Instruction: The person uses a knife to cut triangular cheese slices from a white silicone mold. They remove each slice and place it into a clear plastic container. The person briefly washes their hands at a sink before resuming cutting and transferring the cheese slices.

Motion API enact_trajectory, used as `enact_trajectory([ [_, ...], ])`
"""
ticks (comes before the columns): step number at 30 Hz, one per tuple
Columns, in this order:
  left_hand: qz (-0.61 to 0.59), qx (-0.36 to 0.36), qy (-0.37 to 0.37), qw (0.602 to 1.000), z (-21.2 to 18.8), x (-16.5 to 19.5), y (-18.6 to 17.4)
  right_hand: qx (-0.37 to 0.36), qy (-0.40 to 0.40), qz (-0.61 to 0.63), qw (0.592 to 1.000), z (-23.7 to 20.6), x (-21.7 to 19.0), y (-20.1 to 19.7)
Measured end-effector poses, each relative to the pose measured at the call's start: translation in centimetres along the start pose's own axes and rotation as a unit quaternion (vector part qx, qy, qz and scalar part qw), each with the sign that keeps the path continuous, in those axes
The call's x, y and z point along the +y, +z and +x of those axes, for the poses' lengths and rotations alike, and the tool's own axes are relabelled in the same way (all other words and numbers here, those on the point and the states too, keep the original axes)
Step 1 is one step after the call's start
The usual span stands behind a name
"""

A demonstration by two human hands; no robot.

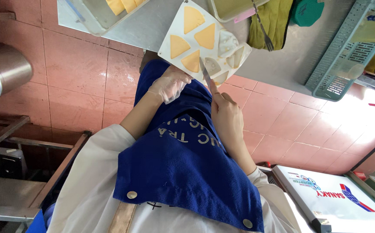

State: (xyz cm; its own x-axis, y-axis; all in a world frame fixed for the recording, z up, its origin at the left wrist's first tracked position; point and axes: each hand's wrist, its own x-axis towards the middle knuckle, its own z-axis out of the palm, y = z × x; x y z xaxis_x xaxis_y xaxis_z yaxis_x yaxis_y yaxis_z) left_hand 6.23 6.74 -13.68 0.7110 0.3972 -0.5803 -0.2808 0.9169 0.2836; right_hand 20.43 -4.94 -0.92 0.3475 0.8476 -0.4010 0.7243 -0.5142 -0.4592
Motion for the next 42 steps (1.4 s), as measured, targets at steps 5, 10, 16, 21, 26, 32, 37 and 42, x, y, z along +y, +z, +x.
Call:
enact_trajectory([
  [5,-0.029,-0.027,0.016,0.999,0.0,0.1,0.1,-0.008,0.005,-0.051,0.999,0.1,0.3,0.6],
  [10,-0.039,-0.054,0.046,0.997,0.1,0.3,0.9,0.011,0.017,-0.12,0.993,0.4,0.8,0.9],
  [16,-0.056,-0.033,0.032,0.997,-0.1,0.0,0.1,0.038,-0.019,-0.1,0.994,0.0,0.9,0.2],
  [21,-0.019,-0.057,0.042,0.997,0.1,-0.4,-0.5,0.022,-0.051,-0.097,0.994,-0.5,0.0,0.9],
  [26,-0.024,-0.064,0.042,0.997,0.0,-0.6,-0.5,0.016,-0.044,-0.098,0.994,-0.2,0.3,1.3],
  [32,-0.022,-0.068,0.036,0.997,-0.2,-0.5,-0.3,0.011,-0.032,-0.107,0.994,-0.2,0.3,1.7],
  [37,0.0,-0.055,0.04,0.998,-0.5,-0.5,-0.2,0.007,-0.016,-0.127,0.992,0.3,0.5,2.0],
  [42,0.068,0.101,-0.04,0.992,0.3,-0.3,1.4,-0.006,-0.005,-0.139,0.99,0.7,1.1,2.3],
])
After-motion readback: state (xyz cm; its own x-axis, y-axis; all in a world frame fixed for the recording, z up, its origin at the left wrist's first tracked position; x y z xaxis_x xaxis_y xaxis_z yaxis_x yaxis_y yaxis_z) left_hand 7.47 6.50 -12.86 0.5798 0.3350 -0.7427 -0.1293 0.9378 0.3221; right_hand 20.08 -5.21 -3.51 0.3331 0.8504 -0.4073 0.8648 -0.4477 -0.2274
